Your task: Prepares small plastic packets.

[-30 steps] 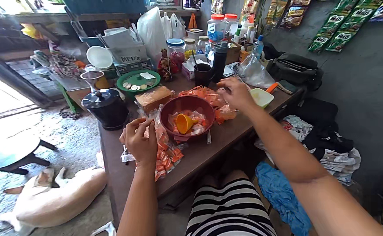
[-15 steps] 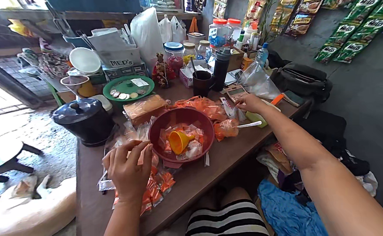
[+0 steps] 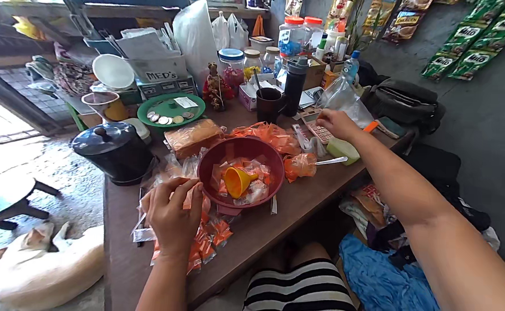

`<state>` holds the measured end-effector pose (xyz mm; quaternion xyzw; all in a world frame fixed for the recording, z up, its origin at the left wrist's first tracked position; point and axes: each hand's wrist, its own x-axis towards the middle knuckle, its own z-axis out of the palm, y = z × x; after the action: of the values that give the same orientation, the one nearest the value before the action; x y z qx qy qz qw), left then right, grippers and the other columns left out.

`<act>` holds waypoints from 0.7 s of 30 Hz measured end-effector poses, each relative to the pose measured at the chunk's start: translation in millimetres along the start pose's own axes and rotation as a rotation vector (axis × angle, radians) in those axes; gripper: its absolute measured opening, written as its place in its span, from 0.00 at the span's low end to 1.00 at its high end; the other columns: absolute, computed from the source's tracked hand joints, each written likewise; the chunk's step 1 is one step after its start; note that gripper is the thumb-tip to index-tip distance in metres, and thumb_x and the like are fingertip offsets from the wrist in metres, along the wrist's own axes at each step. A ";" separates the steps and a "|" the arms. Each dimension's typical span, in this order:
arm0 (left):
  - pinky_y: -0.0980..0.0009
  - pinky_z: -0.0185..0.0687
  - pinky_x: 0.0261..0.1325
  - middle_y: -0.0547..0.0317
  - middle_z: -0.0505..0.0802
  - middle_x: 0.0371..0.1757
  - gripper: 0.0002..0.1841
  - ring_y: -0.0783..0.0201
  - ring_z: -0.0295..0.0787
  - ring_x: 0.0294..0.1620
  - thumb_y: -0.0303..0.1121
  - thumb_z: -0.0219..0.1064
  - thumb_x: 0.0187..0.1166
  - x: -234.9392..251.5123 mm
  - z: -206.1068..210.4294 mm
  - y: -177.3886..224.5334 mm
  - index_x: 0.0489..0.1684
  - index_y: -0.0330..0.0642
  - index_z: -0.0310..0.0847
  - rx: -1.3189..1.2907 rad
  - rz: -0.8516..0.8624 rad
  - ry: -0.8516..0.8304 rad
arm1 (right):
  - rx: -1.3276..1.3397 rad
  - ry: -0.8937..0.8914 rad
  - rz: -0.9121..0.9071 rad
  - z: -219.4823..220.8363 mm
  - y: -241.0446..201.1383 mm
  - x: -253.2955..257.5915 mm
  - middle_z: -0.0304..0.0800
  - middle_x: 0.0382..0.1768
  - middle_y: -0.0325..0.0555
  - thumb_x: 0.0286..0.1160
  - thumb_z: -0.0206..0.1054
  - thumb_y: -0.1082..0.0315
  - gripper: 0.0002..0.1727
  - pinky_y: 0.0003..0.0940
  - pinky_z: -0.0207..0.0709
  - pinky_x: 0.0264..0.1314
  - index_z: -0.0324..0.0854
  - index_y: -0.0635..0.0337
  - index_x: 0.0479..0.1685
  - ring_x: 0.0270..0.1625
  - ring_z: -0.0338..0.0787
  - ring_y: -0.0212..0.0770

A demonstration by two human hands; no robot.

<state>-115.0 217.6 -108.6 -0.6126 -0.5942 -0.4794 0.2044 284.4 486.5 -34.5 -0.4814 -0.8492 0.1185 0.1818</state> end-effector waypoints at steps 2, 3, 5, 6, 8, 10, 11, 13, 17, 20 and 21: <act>0.47 0.67 0.66 0.42 0.92 0.49 0.16 0.45 0.86 0.54 0.42 0.65 0.84 0.1 0.8 2.5 0.45 0.40 0.94 -0.035 -0.003 0.016 | 0.045 0.129 -0.023 -16.2 -29.5 -13.9 0.92 0.49 0.61 0.88 0.59 0.68 0.14 0.55 0.83 0.62 0.82 0.70 0.58 0.50 0.94 0.55; 0.48 0.68 0.66 0.42 0.92 0.49 0.16 0.46 0.86 0.54 0.42 0.65 0.84 0.3 0.7 4.1 0.45 0.40 0.94 -0.065 -0.004 0.026 | 0.051 0.191 -0.061 -22.6 -47.5 -22.5 0.91 0.48 0.60 0.87 0.60 0.69 0.13 0.52 0.85 0.59 0.84 0.70 0.56 0.47 0.93 0.53; 0.53 0.70 0.64 0.43 0.92 0.49 0.15 0.51 0.86 0.55 0.41 0.66 0.83 1.0 -0.7 9.8 0.45 0.38 0.94 -0.196 0.001 0.043 | -0.006 0.253 -0.176 -31.1 -91.1 -45.0 0.91 0.48 0.60 0.85 0.62 0.70 0.12 0.48 0.85 0.55 0.87 0.69 0.52 0.45 0.92 0.51; 0.60 0.73 0.64 0.46 0.92 0.49 0.13 0.57 0.85 0.56 0.39 0.67 0.83 1.0 -1.8 13.6 0.46 0.39 0.93 -0.312 0.006 0.042 | -0.042 0.245 -0.246 -31.6 -114.7 -58.9 0.91 0.47 0.59 0.83 0.64 0.71 0.11 0.49 0.85 0.55 0.89 0.69 0.50 0.45 0.92 0.51; 0.75 0.82 0.63 0.60 0.90 0.51 0.09 0.72 0.86 0.57 0.35 0.68 0.83 -0.4 -5.4 22.5 0.49 0.44 0.92 -0.629 0.022 -0.003 | -0.094 0.181 -0.383 -20.4 -159.6 -90.3 0.91 0.43 0.55 0.78 0.69 0.71 0.08 0.48 0.87 0.50 0.91 0.66 0.44 0.42 0.92 0.50; 0.78 0.87 0.56 0.70 0.91 0.52 0.08 0.77 0.88 0.54 0.34 0.70 0.82 -3.7 -8.5 32.3 0.52 0.51 0.91 -0.942 0.019 -0.108 | -0.110 0.116 -0.481 0.9 -196.2 -120.8 0.91 0.40 0.50 0.77 0.70 0.67 0.08 0.45 0.88 0.44 0.92 0.62 0.42 0.39 0.92 0.46; 0.77 0.89 0.57 0.72 0.92 0.55 0.09 0.76 0.89 0.56 0.36 0.70 0.82 -4.3 -10.1 36.8 0.55 0.52 0.91 -1.058 0.020 -0.188 | -0.110 0.105 -0.519 12.2 -211.6 -133.7 0.91 0.38 0.49 0.79 0.68 0.65 0.09 0.42 0.88 0.41 0.92 0.60 0.42 0.38 0.92 0.45; 0.69 0.88 0.67 0.68 0.91 0.64 0.18 0.71 0.88 0.64 0.41 0.73 0.80 -5.8 -12.4 43.9 0.66 0.50 0.86 -1.193 0.013 -0.343 | -0.082 0.117 -0.576 34.2 -236.3 -152.1 0.90 0.35 0.48 0.83 0.65 0.63 0.11 0.39 0.86 0.35 0.91 0.59 0.43 0.34 0.91 0.44; 0.70 0.84 0.70 0.54 0.94 0.60 0.20 0.72 0.89 0.62 0.34 0.73 0.78 -8.1 -15.4 43.8 0.63 0.28 0.85 -1.238 0.006 -0.490 | 0.012 0.230 -0.561 73.9 -261.9 -163.4 0.90 0.34 0.48 0.82 0.64 0.63 0.12 0.37 0.83 0.29 0.92 0.58 0.42 0.31 0.90 0.43; 0.75 0.87 0.60 0.58 0.96 0.48 0.11 0.76 0.91 0.49 0.27 0.73 0.77 -6.7 -17.3 39.7 0.51 0.30 0.90 -1.215 -0.083 -0.537 | 0.128 0.254 -0.450 86.8 -263.0 -167.7 0.92 0.37 0.47 0.80 0.65 0.64 0.11 0.33 0.84 0.34 0.93 0.58 0.45 0.31 0.89 0.38; 0.75 0.87 0.59 0.59 0.96 0.46 0.10 0.76 0.91 0.48 0.26 0.73 0.76 -6.2 -17.8 39.1 0.50 0.30 0.91 -1.214 -0.104 -0.567 | 0.177 0.253 -0.414 88.3 -261.6 -169.8 0.92 0.39 0.46 0.81 0.66 0.63 0.12 0.29 0.84 0.37 0.93 0.58 0.46 0.33 0.88 0.34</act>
<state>-84.0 191.5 -93.1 -0.6915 -0.2788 -0.5584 -0.3636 124.3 205.0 -49.2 -0.2904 -0.8866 0.0913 0.3483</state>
